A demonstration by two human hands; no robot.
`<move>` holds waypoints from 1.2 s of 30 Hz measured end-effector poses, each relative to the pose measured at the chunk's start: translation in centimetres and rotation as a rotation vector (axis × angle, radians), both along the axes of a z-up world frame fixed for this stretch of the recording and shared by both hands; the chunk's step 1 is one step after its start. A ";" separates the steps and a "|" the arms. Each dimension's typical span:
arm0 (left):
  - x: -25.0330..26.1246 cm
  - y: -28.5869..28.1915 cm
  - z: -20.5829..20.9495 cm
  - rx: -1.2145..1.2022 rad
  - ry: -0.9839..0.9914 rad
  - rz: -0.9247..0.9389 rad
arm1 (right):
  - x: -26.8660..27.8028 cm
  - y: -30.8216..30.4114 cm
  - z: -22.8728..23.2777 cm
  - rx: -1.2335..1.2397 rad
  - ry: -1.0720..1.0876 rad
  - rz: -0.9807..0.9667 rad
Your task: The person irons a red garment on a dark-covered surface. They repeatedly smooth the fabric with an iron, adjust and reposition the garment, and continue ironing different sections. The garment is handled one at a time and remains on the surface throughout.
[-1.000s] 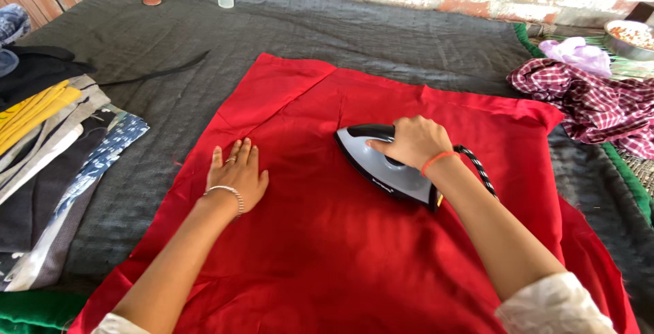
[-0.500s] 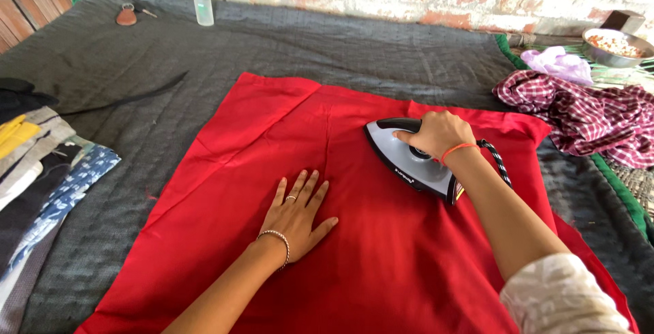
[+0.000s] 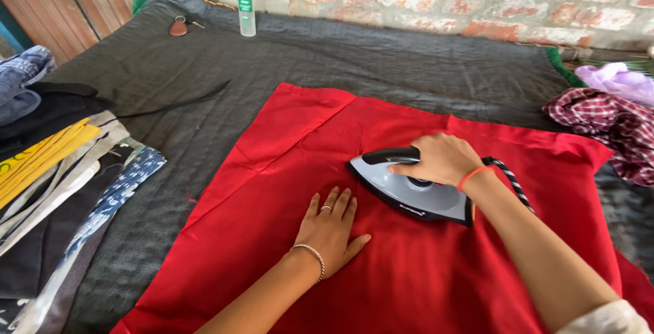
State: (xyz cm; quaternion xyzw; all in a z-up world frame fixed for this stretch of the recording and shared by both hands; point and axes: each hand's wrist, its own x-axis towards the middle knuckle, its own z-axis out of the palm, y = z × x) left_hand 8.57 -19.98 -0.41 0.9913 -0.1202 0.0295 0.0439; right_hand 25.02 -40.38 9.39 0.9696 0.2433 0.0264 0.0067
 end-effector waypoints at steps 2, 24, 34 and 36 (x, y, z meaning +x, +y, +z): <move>0.0 -0.3 -0.6 0.042 0.011 0.031 | 0.7 2.4 0.1 0.010 0.027 -0.028; 2.8 20.1 -0.2 -0.268 -0.208 0.912 | -0.8 13.3 1.9 -0.030 0.116 0.127; 3.2 22.1 -0.5 -0.501 -0.111 0.900 | 3.2 22.5 1.7 0.067 0.085 0.112; 2.8 22.8 -0.4 -0.497 -0.120 0.880 | 3.0 22.7 1.9 0.042 0.046 0.142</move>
